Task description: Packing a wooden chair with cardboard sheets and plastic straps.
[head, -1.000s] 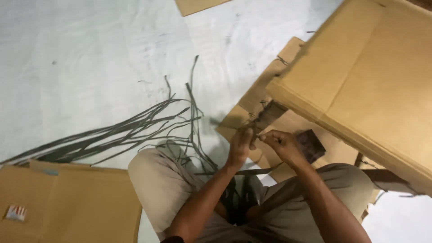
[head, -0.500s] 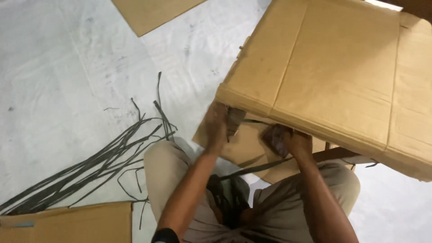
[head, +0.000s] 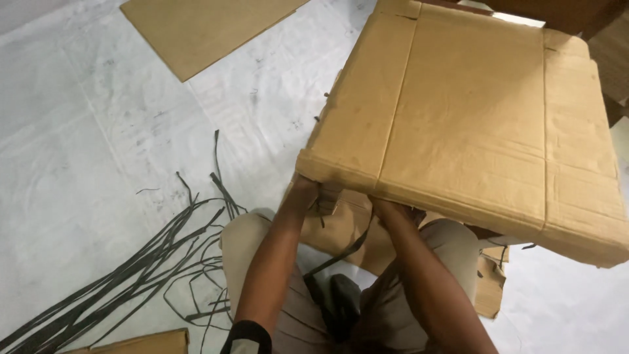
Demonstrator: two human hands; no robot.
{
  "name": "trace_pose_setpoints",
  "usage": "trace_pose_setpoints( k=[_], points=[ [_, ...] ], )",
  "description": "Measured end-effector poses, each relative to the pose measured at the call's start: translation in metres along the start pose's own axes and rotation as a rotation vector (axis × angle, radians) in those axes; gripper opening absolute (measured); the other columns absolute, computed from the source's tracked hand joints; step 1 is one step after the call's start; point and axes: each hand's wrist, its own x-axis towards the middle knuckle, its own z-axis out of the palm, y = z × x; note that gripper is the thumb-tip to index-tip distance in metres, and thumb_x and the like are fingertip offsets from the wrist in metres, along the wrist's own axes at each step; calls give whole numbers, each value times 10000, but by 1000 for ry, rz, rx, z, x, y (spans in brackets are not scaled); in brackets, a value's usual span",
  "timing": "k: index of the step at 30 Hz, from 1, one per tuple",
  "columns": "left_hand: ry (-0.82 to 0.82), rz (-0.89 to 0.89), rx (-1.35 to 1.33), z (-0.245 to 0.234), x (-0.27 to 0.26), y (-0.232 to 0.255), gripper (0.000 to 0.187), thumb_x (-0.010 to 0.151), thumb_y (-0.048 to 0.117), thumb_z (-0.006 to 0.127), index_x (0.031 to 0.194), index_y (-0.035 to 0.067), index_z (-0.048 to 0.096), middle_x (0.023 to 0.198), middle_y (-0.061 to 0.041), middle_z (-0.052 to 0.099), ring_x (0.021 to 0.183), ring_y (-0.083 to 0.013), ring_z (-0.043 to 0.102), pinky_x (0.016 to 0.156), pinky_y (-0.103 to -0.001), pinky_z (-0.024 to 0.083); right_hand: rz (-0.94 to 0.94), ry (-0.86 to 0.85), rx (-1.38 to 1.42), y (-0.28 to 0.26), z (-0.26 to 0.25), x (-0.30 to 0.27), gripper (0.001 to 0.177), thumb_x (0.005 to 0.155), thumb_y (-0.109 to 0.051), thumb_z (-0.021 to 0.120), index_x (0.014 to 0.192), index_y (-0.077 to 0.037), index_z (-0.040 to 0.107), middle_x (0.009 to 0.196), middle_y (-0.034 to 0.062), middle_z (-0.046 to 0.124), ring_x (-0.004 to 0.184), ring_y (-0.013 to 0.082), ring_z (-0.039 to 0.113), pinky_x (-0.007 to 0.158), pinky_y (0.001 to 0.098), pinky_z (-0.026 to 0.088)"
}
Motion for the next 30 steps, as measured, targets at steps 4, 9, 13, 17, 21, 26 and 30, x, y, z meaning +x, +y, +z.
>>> trace_pose_setpoints(
  k=[4, 9, 13, 17, 21, 26, 30],
  points=[
    [94, 148, 39, 4, -6, 15, 131, 1051, 191, 537, 1067, 69, 582, 913, -128, 576, 836, -236, 537, 824, -418, 442, -18, 18, 5, -6, -9, 6, 703, 801, -685, 635, 1307, -204, 724, 1377, 68, 682, 1366, 241, 564, 1230, 472, 322],
    [188, 329, 81, 19, -20, 51, 205, 1079, 207, 489, 922, 89, 548, 824, -95, 507, 764, -225, 487, 764, -379, 409, -42, 61, 27, 0, -15, 5, 678, 806, -654, 620, 1285, -188, 738, 1360, 86, 689, 1348, 272, 576, 1195, 484, 368],
    [251, 474, 118, 24, -36, 87, 325, 1101, 219, 450, 806, 105, 521, 753, -69, 451, 707, -215, 447, 715, -347, 382, -40, 84, 56, 9, -12, -4, 666, 808, -638, 612, 1274, -180, 744, 1352, 95, 693, 1339, 288, 582, 1177, 491, 390],
    [326, 384, -119, 44, -56, 129, 346, 1076, 187, 440, 738, 114, 450, 732, -44, 394, 698, -184, 405, 727, -314, 375, -42, 110, 95, 21, -4, -19, 649, 812, -615, 600, 1258, -168, 754, 1339, 109, 698, 1326, 311, 591, 1151, 500, 424],
    [497, 21, -526, 57, -70, 123, 214, 998, 202, 540, 804, 125, 489, 830, -22, 439, 788, -142, 411, 813, -322, 406, -95, 203, 265, 12, -33, -102, 692, 926, -532, 607, 1272, 63, 682, 1273, 296, 676, 1283, 440, 582, 1111, 582, 445],
    [365, -169, -614, 59, -94, 110, 410, 1075, 380, 371, 1300, 38, 411, 1259, -123, 363, 1127, -250, 382, 995, -392, 304, -420, 373, 262, 85, -37, -96, 436, 998, -393, 608, 1211, -34, 737, 1071, 214, 756, 1130, 409, 671, 1017, 575, 500],
    [536, -310, -282, 89, -117, 172, 354, 1007, 459, 496, 1004, 106, 529, 1000, -103, 523, 971, -265, 550, 920, -448, 515, -464, 285, 69, 118, -64, -112, 386, 993, -415, 591, 1132, -109, 781, 900, 200, 785, 1016, 390, 729, 940, 527, 552]
  ],
)
